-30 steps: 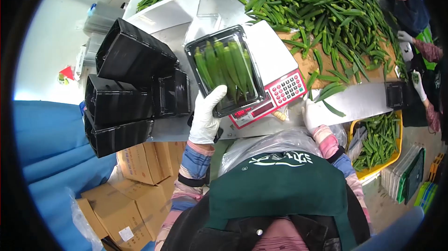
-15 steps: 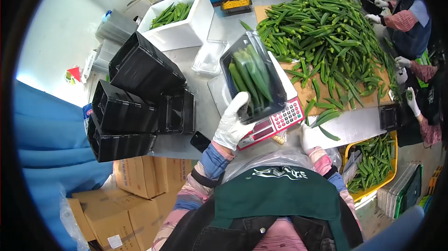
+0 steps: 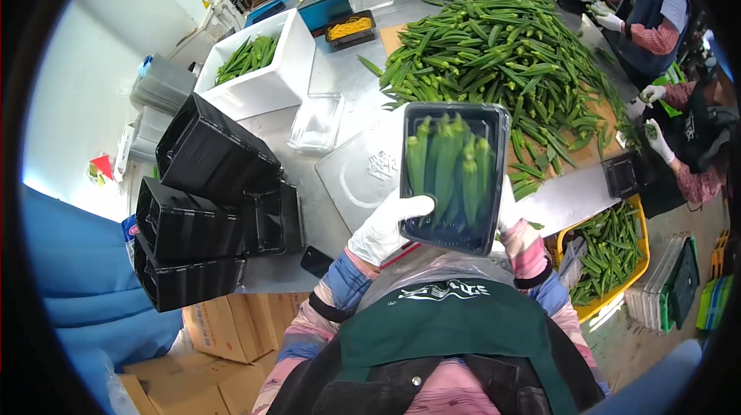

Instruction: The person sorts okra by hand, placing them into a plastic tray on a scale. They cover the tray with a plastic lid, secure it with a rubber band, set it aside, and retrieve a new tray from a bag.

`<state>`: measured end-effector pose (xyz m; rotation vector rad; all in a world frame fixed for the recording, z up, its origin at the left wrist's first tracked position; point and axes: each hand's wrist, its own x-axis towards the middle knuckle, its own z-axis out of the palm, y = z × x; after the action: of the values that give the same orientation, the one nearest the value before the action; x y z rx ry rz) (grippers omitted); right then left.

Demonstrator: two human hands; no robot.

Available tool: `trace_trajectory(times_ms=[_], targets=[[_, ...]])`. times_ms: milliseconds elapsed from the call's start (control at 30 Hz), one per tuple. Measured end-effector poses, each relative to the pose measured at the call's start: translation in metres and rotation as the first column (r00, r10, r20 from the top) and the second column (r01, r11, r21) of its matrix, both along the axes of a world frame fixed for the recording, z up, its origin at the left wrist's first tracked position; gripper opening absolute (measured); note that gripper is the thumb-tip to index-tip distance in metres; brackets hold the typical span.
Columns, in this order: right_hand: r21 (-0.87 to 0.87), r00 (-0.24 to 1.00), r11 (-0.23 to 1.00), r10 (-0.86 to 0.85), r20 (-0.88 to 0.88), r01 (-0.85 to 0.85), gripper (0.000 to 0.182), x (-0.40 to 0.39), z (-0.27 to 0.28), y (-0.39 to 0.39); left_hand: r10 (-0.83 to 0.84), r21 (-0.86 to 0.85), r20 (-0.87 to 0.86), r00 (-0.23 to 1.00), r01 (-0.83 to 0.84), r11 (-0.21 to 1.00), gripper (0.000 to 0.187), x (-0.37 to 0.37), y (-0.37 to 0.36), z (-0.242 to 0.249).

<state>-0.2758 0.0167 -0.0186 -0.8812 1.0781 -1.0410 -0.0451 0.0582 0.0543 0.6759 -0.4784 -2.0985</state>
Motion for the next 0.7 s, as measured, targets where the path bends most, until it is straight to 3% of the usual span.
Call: trace_trajectory(times_ms=[33,100,133,167,200,233,267,300,333,400,433,467,500,567,600,667,700], targets=[[0.163,0.949,0.986,-0.09,0.302,0.041,0.016,0.001,-0.023,-0.003,-0.021,-0.014,0.002,1.0,0.021,1.0,0.055,-0.003,0.001,-0.001],[0.408,0.786,0.913,-0.265,0.558,0.018,0.019,0.009,-0.024,-0.003,-0.03,-0.016,0.021,0.999,0.03,0.999,0.056,-0.006,0.002,-0.001],[0.305,0.811,0.952,-0.196,0.55,0.024,0.02,0.007,-0.03,0.002,-0.019,-0.005,0.039,0.999,0.019,1.0,0.057,-0.004,0.003,0.002],[0.197,0.835,0.98,-0.129,0.535,0.025,0.022,0.006,-0.033,0.005,-0.008,0.005,0.059,0.998,0.008,1.0,0.058,-0.002,0.004,0.004],[-0.033,0.967,0.999,0.009,0.256,0.0,0.023,0.004,-0.027,0.003,-0.003,-0.009,0.048,0.999,0.004,1.0,0.059,0.002,0.005,0.001],[-0.242,0.994,0.966,0.077,-0.074,-0.093,0.024,0.002,-0.013,0.002,0.001,-0.025,0.036,0.999,-0.001,1.0,0.06,0.006,0.004,-0.005],[-0.159,0.995,0.982,0.1,0.005,-0.098,0.024,0.003,0.002,0.005,0.006,-0.044,0.023,1.0,-0.005,0.999,0.061,0.007,0.004,-0.008],[-0.073,0.991,0.992,0.109,0.084,-0.103,0.025,0.004,0.02,0.008,0.061,-0.013,-0.001,0.998,-0.061,0.998,0.048,0.004,0.008,0.007],[0.094,0.954,0.987,0.099,0.283,-0.13,0.027,0.003,0.023,0.007,0.063,0.006,-0.05,0.997,-0.063,0.998,0.05,0.006,0.011,0.004],[0.183,0.768,0.958,0.054,0.639,-0.22,0.024,0.006,0.043,0.006,0.062,0.039,-0.149,0.987,-0.057,0.998,0.056,0.019,0.015,-0.009],[0.211,0.645,0.933,0.03,0.764,-0.293,0.018,-0.003,0.004,-0.004,-0.024,0.011,-0.126,0.992,0.025,1.0,0.052,0.029,0.011,-0.023],[0.412,0.701,0.893,-0.177,0.691,-0.181,0.016,0.008,0.057,0.002,-0.11,-0.019,-0.099,0.989,0.108,0.994,0.048,0.039,0.007,-0.036],[0.36,0.782,0.93,-0.17,0.6,-0.074,0.016,0.005,0.056,-0.005,-0.194,-0.052,-0.07,0.979,0.19,0.98,0.045,0.049,0.004,-0.049],[0.258,0.552,0.941,-0.099,0.828,-0.218,0.019,-0.019,0.031,-0.034,-0.297,-0.115,0.134,0.945,0.313,0.943,0.065,0.042,-0.007,-0.006],[0.175,0.556,0.953,-0.009,0.831,-0.247,0.026,-0.03,0.048,-0.044,-0.341,-0.14,0.234,0.91,0.379,0.915,0.075,0.038,-0.012,0.016],[-0.069,0.662,0.962,0.234,0.712,-0.265,0.035,-0.036,0.092,-0.05,-0.37,-0.087,0.398,0.84,0.436,0.896,0.077,0.021,-0.017,0.04],[-0.093,0.735,0.954,0.279,0.618,-0.284,0.038,-0.039,0.113,-0.049,-0.381,-0.186,0.409,0.829,0.484,0.855,0.09,0.012,-0.02,0.052]])
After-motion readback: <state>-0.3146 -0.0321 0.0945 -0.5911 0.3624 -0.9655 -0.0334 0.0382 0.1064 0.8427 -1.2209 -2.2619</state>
